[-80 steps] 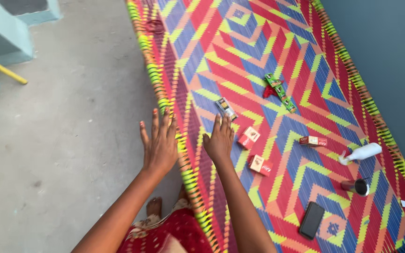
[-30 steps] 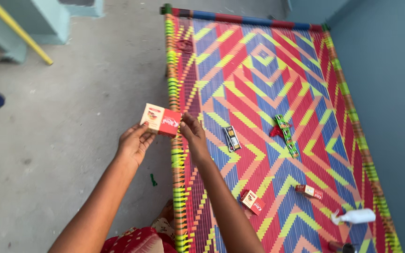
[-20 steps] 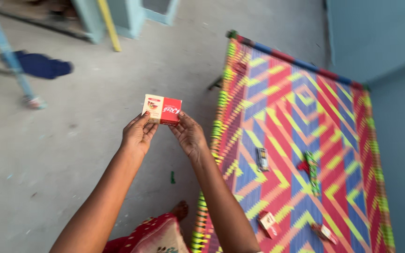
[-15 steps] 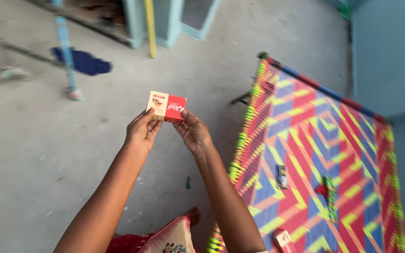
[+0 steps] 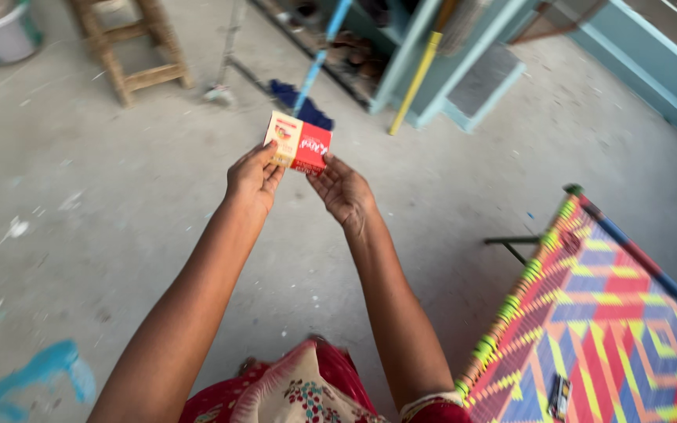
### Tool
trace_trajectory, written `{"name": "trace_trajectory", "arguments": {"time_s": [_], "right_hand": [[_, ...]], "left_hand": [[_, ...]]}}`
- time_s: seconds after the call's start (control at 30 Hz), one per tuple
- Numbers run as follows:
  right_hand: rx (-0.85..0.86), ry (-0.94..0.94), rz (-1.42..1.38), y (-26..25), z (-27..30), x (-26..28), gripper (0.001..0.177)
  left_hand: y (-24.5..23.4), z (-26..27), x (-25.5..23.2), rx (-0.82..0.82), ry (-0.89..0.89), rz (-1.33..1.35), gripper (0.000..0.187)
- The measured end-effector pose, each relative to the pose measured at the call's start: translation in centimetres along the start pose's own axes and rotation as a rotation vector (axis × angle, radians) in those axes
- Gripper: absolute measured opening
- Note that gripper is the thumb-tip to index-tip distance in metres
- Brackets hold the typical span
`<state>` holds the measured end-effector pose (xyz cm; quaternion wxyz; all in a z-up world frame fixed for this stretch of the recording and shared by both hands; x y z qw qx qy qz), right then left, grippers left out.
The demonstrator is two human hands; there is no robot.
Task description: The person picks up small boxes of soap and other toiletries from a woven cot and places them onto a wall-mounted shelf in the bathroom. The person repeats this process for several items, moving them one by one from the cot to the shelf.
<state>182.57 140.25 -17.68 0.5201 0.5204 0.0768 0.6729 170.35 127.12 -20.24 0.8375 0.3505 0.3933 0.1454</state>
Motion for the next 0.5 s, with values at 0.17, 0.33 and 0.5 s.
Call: {"name": "trace_trajectory", "arguments": {"time_s": [0.17,0.33,0.5], "right_hand": [[0.108,0.103,0.097,7.5,-3.8,-4.1,0.018],[0.137,0.173,0.147,14.0,-7.3,-8.8,0.017],[0.191,0.251,0.169,20.0,-11.6,-13.4,0.017]], "left_hand": [[-5.0,-1.4,-7.2,-0.101,0.068,0.067,0.029],[-10.4,-1.6,-13.2,-0.223,0.12,0.113,0.031],[-14.0,-3.6,-19.8,-0.26,0.167,0.171,0.034]]}}
Point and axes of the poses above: each hand's wrist, its own z-axis away from the middle knuckle, its own y-axis out of the palm, x = y × z, the point moved 3 cm from there along -z, towards the middle knuckle, and after that the axes turned 1 degree about y, right-handed, at the moved point
